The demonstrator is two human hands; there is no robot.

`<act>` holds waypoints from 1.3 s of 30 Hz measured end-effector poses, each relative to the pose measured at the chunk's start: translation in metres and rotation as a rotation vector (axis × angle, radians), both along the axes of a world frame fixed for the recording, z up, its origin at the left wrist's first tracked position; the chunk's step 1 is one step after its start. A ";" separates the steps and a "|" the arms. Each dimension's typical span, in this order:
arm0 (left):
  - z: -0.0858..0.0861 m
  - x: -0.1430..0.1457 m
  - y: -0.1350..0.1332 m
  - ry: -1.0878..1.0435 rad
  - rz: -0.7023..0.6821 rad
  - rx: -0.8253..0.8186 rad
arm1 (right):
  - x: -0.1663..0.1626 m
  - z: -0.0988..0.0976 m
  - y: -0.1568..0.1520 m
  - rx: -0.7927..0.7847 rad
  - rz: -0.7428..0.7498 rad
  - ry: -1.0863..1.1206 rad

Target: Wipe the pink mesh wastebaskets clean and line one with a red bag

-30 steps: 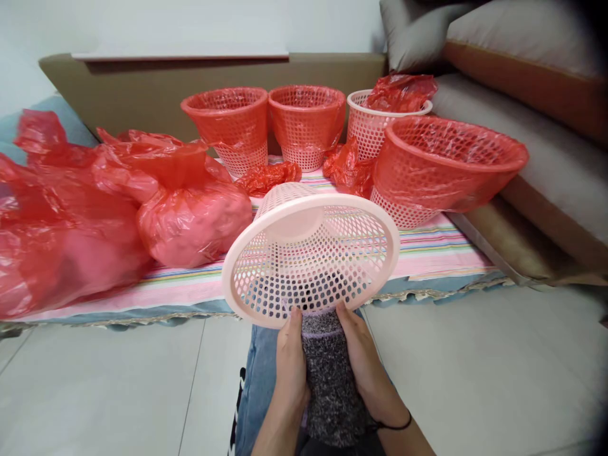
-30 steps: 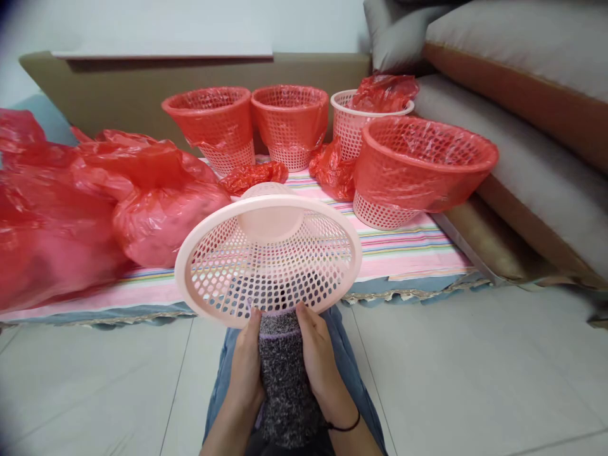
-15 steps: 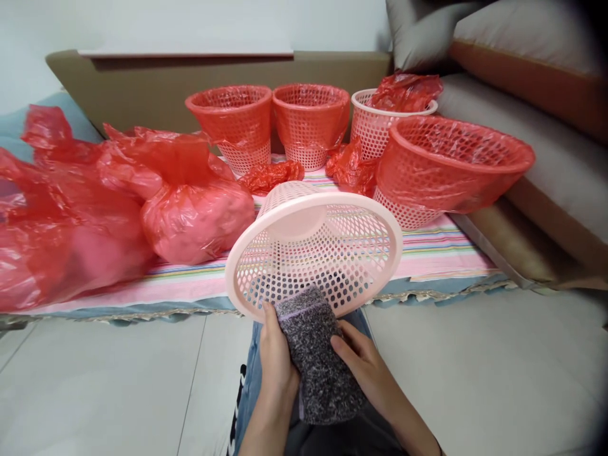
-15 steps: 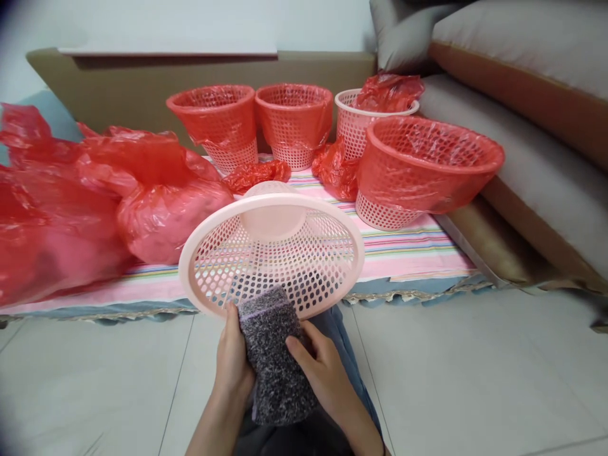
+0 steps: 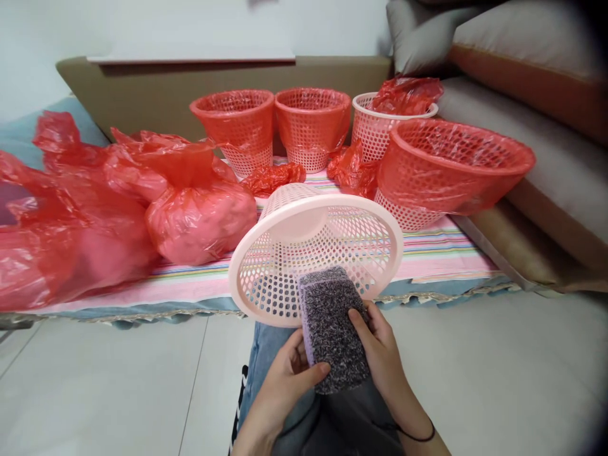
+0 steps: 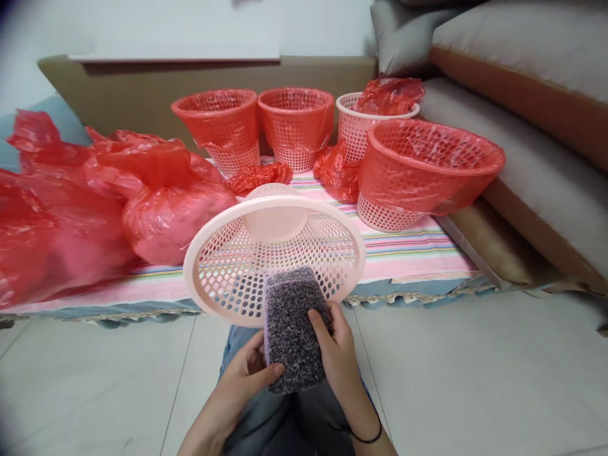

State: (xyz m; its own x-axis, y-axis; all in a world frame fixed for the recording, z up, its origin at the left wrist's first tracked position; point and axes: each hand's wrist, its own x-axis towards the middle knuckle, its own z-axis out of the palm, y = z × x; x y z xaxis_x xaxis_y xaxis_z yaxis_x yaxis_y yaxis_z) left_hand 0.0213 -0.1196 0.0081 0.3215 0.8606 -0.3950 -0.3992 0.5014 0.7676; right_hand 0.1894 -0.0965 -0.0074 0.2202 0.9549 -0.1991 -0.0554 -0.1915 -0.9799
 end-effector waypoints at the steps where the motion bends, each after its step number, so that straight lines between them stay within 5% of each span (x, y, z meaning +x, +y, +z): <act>1: -0.001 -0.001 0.000 -0.004 0.009 0.006 | -0.001 -0.004 0.001 -0.008 -0.005 0.013; 5: -0.007 -0.003 0.003 -0.022 0.096 0.004 | 0.001 -0.015 -0.001 0.067 -0.016 -0.030; 12: -0.007 0.002 0.016 -0.009 0.204 0.033 | 0.008 -0.002 -0.012 0.532 0.260 -0.618; 18: -0.002 0.007 0.024 -0.026 0.237 0.079 | -0.008 -0.006 -0.003 0.600 0.390 -0.886; 27: 0.007 0.007 0.025 0.017 0.183 0.005 | -0.010 -0.021 0.019 0.708 0.183 -0.839; 33: -0.012 -0.029 0.015 0.230 0.162 0.051 | 0.003 -0.006 0.047 0.777 0.036 -0.834; 36: -0.022 -0.055 0.013 0.488 0.042 0.070 | -0.002 -0.005 0.055 0.753 0.157 -0.944; 39: -0.025 -0.070 0.014 0.664 0.087 0.114 | -0.013 -0.016 0.051 0.554 0.487 -1.092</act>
State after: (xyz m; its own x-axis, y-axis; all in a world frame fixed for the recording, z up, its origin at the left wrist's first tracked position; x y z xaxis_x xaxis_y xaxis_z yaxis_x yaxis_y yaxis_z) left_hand -0.0487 -0.1060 -0.0173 -0.0302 0.9203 -0.3901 0.1395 0.3903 0.9100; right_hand 0.1759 -0.0451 -0.0237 -0.3700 0.8788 0.3013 0.7693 0.4717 -0.4310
